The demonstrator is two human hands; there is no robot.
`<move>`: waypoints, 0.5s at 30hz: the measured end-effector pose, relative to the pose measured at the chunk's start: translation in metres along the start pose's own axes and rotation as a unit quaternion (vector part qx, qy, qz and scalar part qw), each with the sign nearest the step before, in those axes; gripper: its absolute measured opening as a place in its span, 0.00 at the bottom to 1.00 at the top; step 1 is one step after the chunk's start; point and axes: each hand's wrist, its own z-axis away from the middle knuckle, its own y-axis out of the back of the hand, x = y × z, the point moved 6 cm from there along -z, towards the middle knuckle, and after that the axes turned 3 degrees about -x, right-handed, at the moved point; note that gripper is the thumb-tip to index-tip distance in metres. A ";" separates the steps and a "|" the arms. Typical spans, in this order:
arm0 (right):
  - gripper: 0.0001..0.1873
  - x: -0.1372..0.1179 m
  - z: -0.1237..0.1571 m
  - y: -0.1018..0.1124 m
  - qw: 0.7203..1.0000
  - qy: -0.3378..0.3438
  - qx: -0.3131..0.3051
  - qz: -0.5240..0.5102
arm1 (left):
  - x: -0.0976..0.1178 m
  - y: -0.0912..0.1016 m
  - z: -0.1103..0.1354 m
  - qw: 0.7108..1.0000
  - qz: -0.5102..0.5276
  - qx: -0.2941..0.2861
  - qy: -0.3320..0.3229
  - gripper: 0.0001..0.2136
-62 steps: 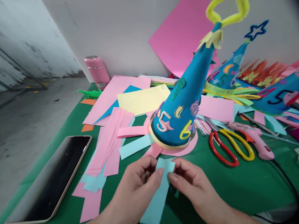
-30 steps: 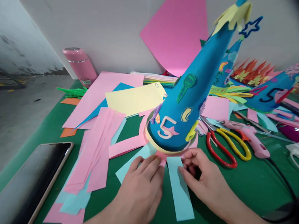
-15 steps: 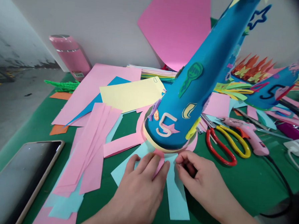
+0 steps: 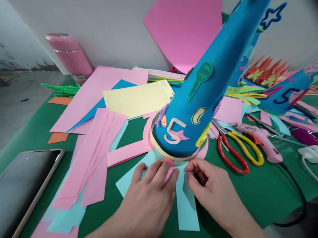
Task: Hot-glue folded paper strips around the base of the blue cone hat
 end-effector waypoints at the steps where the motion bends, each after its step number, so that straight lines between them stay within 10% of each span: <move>1: 0.04 0.000 0.000 0.000 1.000 -0.001 0.000 0.001 | 0.000 -0.001 0.000 1.000 -0.001 -0.005 0.000 0.16; 15: 0.03 0.001 -0.001 0.000 1.000 -0.008 0.003 0.005 | -0.002 -0.009 0.004 1.000 -0.004 -0.001 0.000 0.17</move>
